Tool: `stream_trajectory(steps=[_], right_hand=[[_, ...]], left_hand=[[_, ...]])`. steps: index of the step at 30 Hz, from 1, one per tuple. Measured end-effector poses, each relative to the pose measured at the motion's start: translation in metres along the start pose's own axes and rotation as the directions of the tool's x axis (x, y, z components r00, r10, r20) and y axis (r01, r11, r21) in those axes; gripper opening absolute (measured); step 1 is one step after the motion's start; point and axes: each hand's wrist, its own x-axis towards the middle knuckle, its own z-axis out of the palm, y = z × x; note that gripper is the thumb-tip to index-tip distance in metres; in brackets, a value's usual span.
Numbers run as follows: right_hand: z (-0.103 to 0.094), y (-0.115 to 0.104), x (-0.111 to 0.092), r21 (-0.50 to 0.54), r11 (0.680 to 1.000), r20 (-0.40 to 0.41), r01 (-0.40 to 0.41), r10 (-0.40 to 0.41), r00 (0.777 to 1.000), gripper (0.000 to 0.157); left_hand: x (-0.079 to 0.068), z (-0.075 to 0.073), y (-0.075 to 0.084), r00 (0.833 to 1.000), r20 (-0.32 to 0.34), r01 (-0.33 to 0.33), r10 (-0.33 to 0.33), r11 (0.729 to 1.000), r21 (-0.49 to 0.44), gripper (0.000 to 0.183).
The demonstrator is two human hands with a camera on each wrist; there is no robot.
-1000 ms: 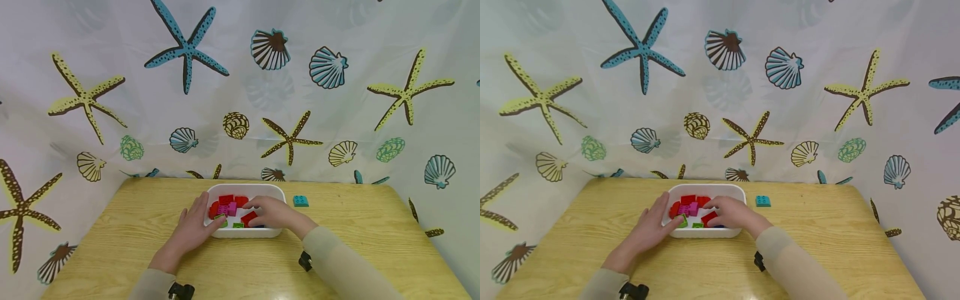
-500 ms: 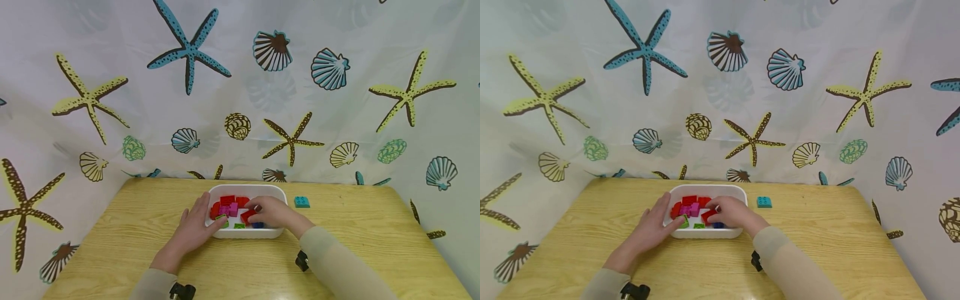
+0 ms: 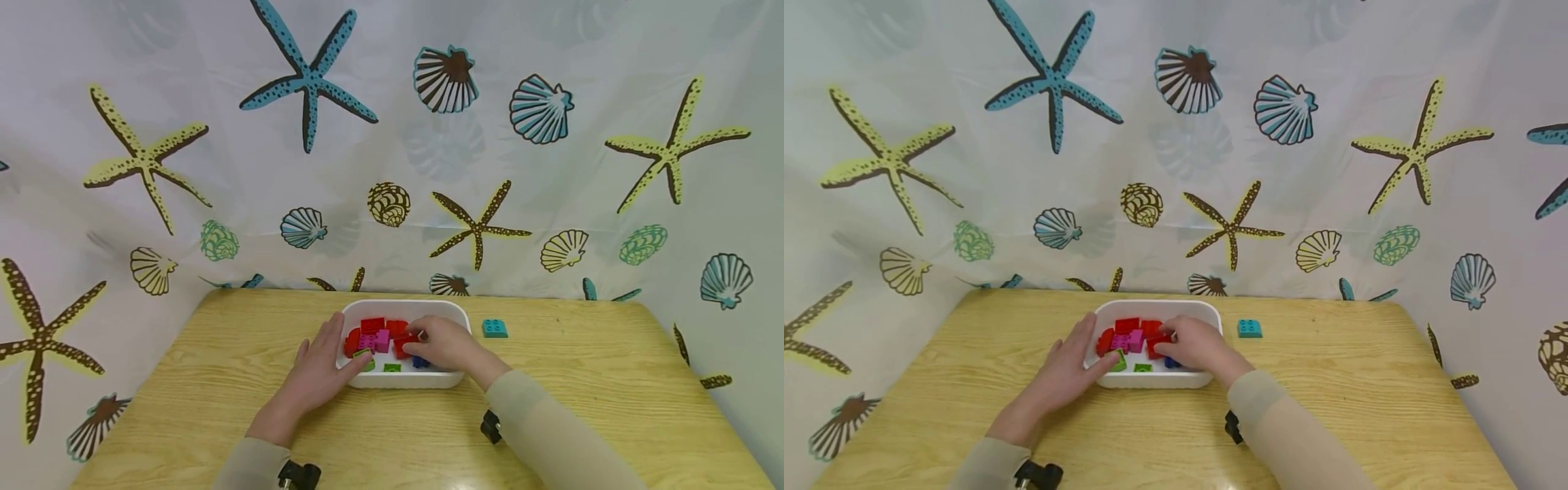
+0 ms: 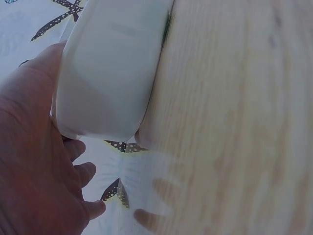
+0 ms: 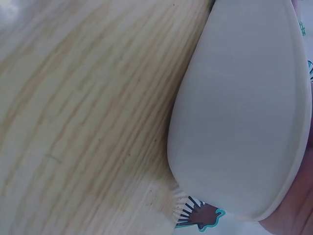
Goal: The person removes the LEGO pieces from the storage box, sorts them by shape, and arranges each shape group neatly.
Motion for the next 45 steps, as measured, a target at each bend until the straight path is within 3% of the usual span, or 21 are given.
stream_trajectory(steps=[10, 20, 30, 45], right_hand=[[0.0017, -0.0022, 0.0039, -0.051, 0.998, 0.013, -0.034, 0.035, 0.999, 0.031], [0.0015, -0.0029, 0.0038, -0.026, 0.998, 0.032, -0.050, 0.051, 0.998, 0.035], [0.0026, -0.0034, 0.0051, -0.047, 0.996, 0.043, -0.072, 0.074, 0.996, 0.033], [0.0041, -0.0049, 0.0062, 0.001, 0.997, 0.033, -0.082, 0.082, 0.996, 0.028]], left_hand=[[-0.0010, -0.0013, 0.0005, 1.000, -0.003, 0.004, -0.004, 1.000, -0.011, 0.112], [0.0011, -0.0001, -0.0022, 1.000, 0.004, 0.011, -0.011, 1.000, -0.003, 0.113], [0.0000, -0.0008, -0.0007, 1.000, 0.006, 0.018, -0.018, 1.000, -0.013, 0.113], [0.0014, 0.0013, -0.0031, 1.000, 0.000, 0.020, -0.020, 1.000, -0.013, 0.112]])
